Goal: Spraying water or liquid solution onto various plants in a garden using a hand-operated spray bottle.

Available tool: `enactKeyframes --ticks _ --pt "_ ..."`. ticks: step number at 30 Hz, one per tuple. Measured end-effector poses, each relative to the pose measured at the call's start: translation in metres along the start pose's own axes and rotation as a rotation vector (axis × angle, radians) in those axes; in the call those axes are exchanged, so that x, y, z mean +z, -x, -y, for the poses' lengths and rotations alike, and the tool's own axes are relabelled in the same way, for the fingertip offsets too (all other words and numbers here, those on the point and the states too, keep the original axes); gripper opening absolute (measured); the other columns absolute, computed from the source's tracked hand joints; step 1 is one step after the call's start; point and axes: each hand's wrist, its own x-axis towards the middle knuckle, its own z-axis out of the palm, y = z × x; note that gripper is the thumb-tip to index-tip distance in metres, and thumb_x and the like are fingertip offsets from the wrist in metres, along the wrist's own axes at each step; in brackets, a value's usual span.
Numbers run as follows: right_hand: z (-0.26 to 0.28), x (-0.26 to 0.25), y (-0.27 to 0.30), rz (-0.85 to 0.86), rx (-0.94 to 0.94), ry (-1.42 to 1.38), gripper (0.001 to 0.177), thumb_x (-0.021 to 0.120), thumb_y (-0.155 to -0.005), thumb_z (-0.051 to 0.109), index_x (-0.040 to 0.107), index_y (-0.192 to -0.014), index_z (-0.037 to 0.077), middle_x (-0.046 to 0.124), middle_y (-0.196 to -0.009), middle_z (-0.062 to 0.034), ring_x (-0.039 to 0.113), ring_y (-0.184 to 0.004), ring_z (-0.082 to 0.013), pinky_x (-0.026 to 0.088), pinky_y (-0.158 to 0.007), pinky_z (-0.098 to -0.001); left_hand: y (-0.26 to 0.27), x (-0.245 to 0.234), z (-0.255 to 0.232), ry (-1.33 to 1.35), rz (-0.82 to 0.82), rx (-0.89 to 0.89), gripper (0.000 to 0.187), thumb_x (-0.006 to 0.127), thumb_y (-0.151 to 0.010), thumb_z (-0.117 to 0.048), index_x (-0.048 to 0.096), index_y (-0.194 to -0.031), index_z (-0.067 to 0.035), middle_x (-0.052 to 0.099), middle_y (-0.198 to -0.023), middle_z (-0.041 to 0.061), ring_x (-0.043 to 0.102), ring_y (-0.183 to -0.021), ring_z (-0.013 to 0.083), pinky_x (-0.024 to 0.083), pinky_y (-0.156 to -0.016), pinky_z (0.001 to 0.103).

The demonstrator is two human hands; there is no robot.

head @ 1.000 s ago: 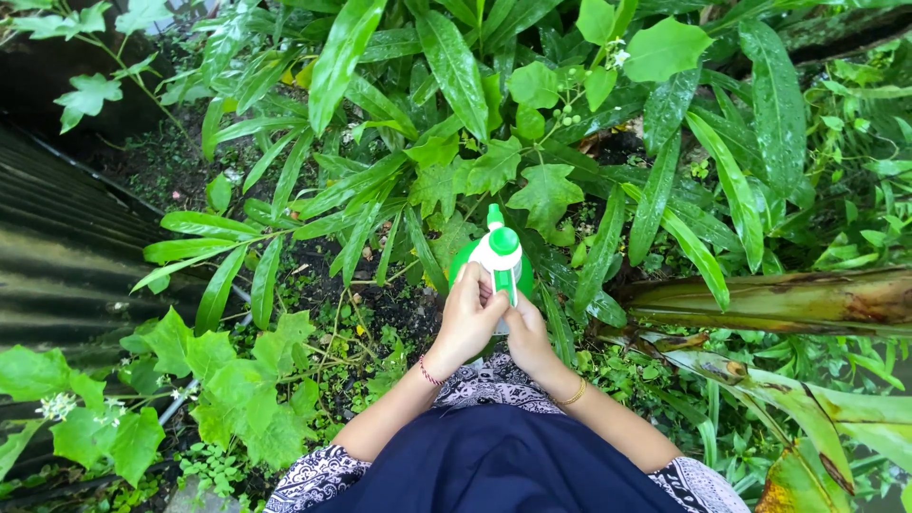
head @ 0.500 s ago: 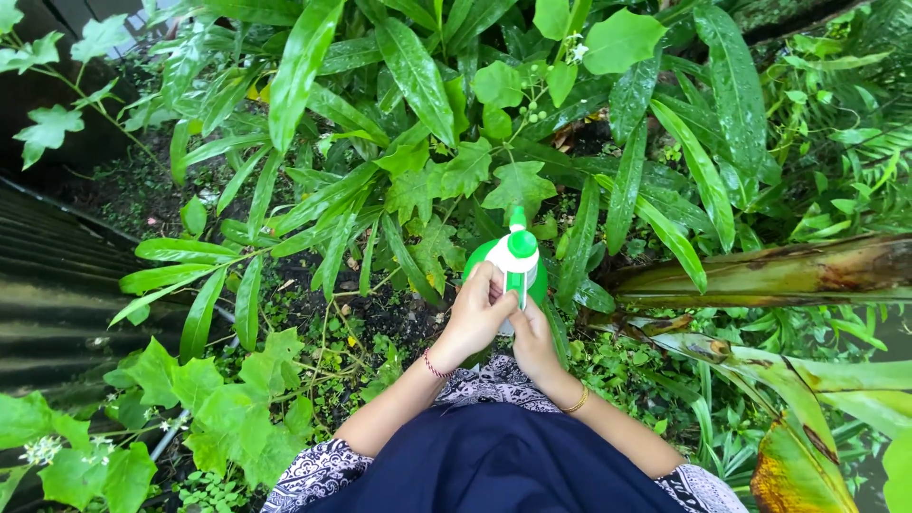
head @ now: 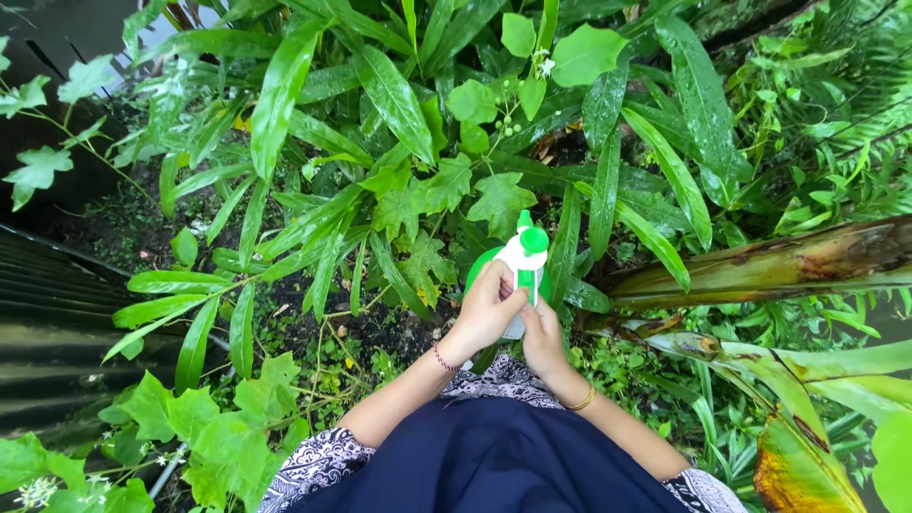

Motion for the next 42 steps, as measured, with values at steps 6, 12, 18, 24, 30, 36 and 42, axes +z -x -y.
enactKeyframes --ticks 6,12,18,24,30,36,42 --pt "0.016 0.008 -0.009 -0.038 -0.066 -0.062 0.023 0.044 -0.104 0.01 0.066 -0.1 0.003 0.066 -0.082 -0.0064 0.063 -0.073 -0.0157 0.056 -0.072 -0.035 0.0 -0.003 -0.016 0.033 -0.014 -0.035 0.018 0.068 -0.081 -0.011 0.052 -0.082 -0.003 0.05 -0.08 0.011 0.059 -0.076 0.0268 0.051 -0.069 0.035" --pt "0.051 0.025 -0.009 -0.038 -0.144 -0.008 0.023 0.049 -0.106 0.016 0.064 -0.092 0.005 0.062 -0.082 -0.0035 0.057 -0.079 -0.0138 0.053 -0.075 -0.0352 -0.001 -0.01 -0.015 0.004 -0.026 -0.045 0.021 0.07 -0.083 -0.014 0.052 -0.084 -0.003 0.05 -0.081 0.011 0.061 -0.077 0.0301 0.052 -0.066 0.038" --pt "0.039 0.03 -0.013 -0.006 -0.125 -0.047 0.024 0.049 -0.104 0.016 0.065 -0.089 0.006 0.06 -0.071 -0.0051 0.057 -0.067 -0.0151 0.052 -0.065 -0.0325 0.005 -0.016 -0.016 0.039 -0.066 -0.106 0.02 0.068 -0.083 -0.013 0.052 -0.084 -0.002 0.051 -0.082 0.012 0.062 -0.076 0.0267 0.054 -0.062 0.034" --pt "0.053 0.04 -0.012 0.024 -0.115 -0.042 0.025 0.048 -0.103 0.018 0.064 -0.089 0.006 0.061 -0.069 -0.0055 0.058 -0.067 -0.0148 0.052 -0.064 -0.0312 0.016 -0.027 -0.037 0.038 -0.103 -0.115 0.019 0.067 -0.083 -0.013 0.052 -0.084 -0.001 0.051 -0.082 0.013 0.064 -0.076 0.0298 0.055 -0.063 0.037" --pt "0.02 0.046 -0.013 0.081 -0.107 0.016 0.031 0.051 -0.103 0.022 0.071 -0.107 -0.001 0.074 -0.094 -0.0143 0.065 -0.087 -0.019 0.055 -0.08 -0.0399 0.025 -0.036 -0.021 0.072 -0.19 -0.13 0.019 0.067 -0.082 -0.012 0.052 -0.085 -0.001 0.051 -0.084 0.012 0.063 -0.079 0.0269 0.056 -0.064 0.035" --pt "0.046 0.07 -0.014 0.188 -0.077 -0.017 0.026 0.047 -0.101 0.018 0.067 -0.091 0.005 0.06 -0.066 -0.0061 0.058 -0.064 -0.0162 0.052 -0.061 -0.033 0.039 -0.049 -0.011 0.069 -0.319 -0.155 0.016 0.065 -0.079 -0.009 0.051 -0.083 -0.002 0.049 -0.081 0.012 0.062 -0.07 0.0255 0.054 -0.061 0.033" --pt "0.029 0.086 -0.02 0.368 0.004 -0.019 0.027 0.046 -0.1 0.017 0.066 -0.086 0.005 0.061 -0.057 -0.0084 0.06 -0.056 -0.0182 0.051 -0.056 -0.0313 0.06 -0.07 -0.016 0.101 -0.416 -0.203 0.015 0.063 -0.079 -0.007 0.05 -0.083 -0.001 0.047 -0.081 0.013 0.061 -0.059 0.0247 0.052 -0.053 0.033"
